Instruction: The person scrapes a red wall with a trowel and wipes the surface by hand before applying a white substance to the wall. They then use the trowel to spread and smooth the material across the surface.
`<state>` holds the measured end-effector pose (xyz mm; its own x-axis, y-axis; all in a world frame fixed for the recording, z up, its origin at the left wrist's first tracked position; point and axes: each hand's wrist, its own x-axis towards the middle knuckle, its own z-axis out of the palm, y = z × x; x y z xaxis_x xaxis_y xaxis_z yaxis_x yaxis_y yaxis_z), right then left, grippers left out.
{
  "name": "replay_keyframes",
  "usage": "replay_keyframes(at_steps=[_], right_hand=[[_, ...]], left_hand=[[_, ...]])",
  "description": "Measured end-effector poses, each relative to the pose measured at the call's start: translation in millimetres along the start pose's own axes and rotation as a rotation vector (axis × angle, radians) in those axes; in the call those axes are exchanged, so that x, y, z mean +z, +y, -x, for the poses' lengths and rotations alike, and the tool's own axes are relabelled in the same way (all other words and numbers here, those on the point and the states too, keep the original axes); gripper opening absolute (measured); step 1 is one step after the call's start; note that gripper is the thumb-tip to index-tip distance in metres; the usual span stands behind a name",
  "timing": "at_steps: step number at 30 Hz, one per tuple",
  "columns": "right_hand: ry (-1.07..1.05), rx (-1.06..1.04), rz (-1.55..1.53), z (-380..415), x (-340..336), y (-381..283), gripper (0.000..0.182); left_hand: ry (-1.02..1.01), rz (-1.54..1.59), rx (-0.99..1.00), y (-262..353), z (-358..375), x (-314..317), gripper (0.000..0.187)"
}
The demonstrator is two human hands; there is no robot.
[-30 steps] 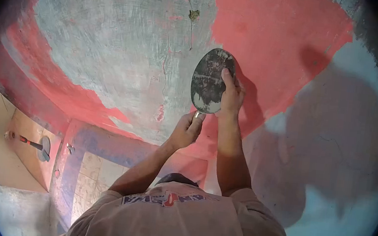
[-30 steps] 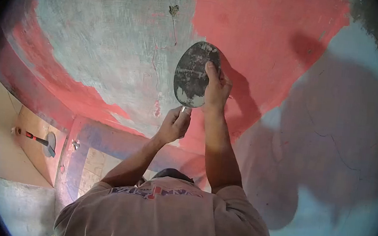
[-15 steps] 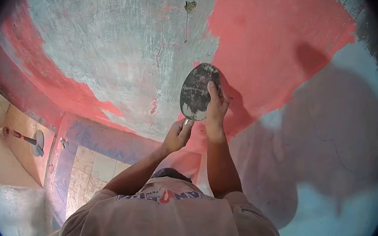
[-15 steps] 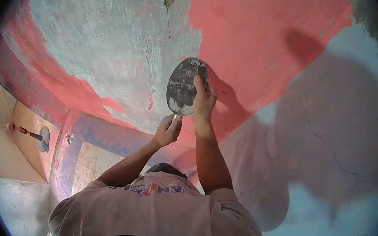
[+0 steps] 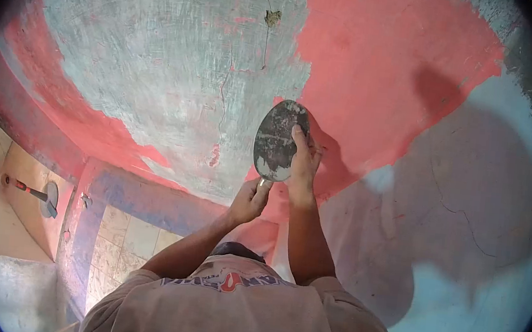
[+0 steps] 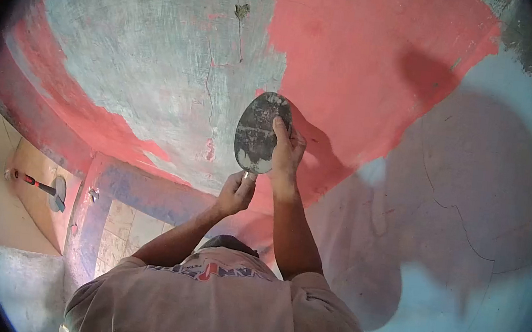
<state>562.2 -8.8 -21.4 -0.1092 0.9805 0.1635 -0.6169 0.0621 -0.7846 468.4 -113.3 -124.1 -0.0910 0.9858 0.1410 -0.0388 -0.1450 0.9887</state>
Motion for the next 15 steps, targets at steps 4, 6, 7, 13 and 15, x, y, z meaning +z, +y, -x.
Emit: replay_keyframes(at_steps=[4,6,7,13,15], right_hand=[[-0.011,-0.055,0.007,-1.6,-13.4,13.0,0.014],[-0.02,-0.038,0.029,-3.1,-9.4,6.5,0.014],[-0.021,-0.024,0.043,-1.3,-8.4,3.7,0.014],[-0.038,0.039,-0.031,-6.5,-5.5,-2.3,0.015],[-0.027,-0.005,-0.051,-3.4,-4.1,-1.8,0.016]], left_hand=[[0.016,0.015,-0.059,-6.9,3.8,1.8,0.041],[0.017,-0.025,-0.015,-3.4,-0.4,-1.0,0.04],[0.011,-0.041,0.001,-2.5,0.1,-2.1,0.04],[0.045,-0.164,0.086,-2.2,-5.4,-3.2,0.037],[0.056,-0.168,0.112,3.0,-6.0,-0.1,0.036]])
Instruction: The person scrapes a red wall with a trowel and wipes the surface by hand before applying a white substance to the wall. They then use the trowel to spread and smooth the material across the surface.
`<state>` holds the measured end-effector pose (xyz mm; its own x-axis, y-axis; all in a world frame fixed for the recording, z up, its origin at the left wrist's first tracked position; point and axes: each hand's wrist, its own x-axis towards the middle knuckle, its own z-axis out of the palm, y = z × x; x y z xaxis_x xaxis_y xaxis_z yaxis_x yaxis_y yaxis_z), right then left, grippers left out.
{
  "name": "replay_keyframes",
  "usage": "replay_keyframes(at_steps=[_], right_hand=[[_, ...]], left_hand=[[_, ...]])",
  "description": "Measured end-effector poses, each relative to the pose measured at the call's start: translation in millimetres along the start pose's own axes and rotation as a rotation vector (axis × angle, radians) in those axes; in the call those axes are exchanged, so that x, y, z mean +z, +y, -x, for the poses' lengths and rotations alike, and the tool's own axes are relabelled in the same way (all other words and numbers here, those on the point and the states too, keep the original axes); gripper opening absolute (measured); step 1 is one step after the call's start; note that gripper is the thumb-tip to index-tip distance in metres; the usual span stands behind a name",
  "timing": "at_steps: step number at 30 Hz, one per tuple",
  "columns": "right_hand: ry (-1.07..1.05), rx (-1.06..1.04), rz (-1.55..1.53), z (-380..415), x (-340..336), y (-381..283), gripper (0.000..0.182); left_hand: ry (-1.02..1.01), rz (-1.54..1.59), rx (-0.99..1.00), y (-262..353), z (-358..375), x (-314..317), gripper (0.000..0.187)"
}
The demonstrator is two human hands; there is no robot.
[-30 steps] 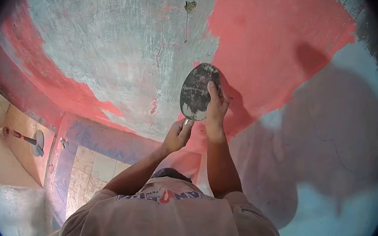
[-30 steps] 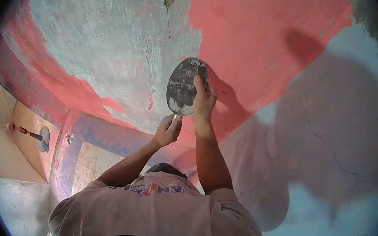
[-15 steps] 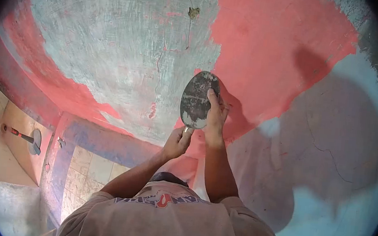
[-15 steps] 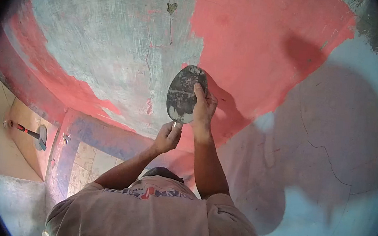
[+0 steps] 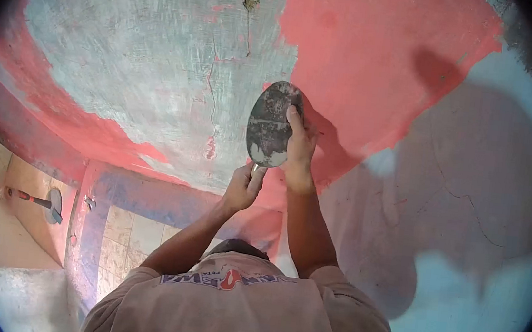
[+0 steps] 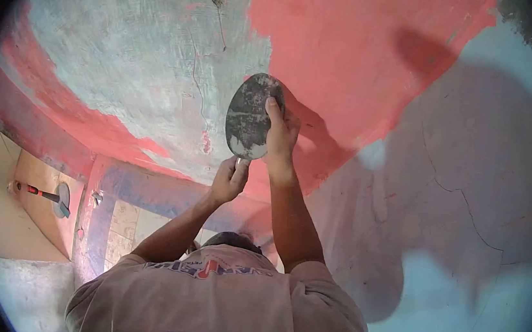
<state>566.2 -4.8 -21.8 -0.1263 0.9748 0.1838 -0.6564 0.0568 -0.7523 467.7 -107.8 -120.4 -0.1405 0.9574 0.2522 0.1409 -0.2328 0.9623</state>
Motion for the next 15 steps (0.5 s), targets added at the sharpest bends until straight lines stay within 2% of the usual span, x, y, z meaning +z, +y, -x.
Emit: replay_keyframes(at_steps=[4,7,12,15], right_hand=[[-0.022,-0.052,0.117,-3.2,-13.6,10.4,0.017],[0.045,-0.126,0.131,-3.3,-5.8,16.3,0.017],[-0.008,-0.075,0.106,-17.4,6.8,-10.4,0.024],[0.029,-0.12,0.151,-20.9,4.2,1.6,0.026]], left_hand=[[-0.051,0.11,-0.127,-8.7,3.7,0.3,0.035],[0.017,0.006,0.019,-22.2,2.5,1.8,0.034],[-0.028,0.109,-0.098,17.0,-12.8,-1.7,0.034],[-0.011,0.018,-0.015,-2.1,-9.0,-4.0,0.036]])
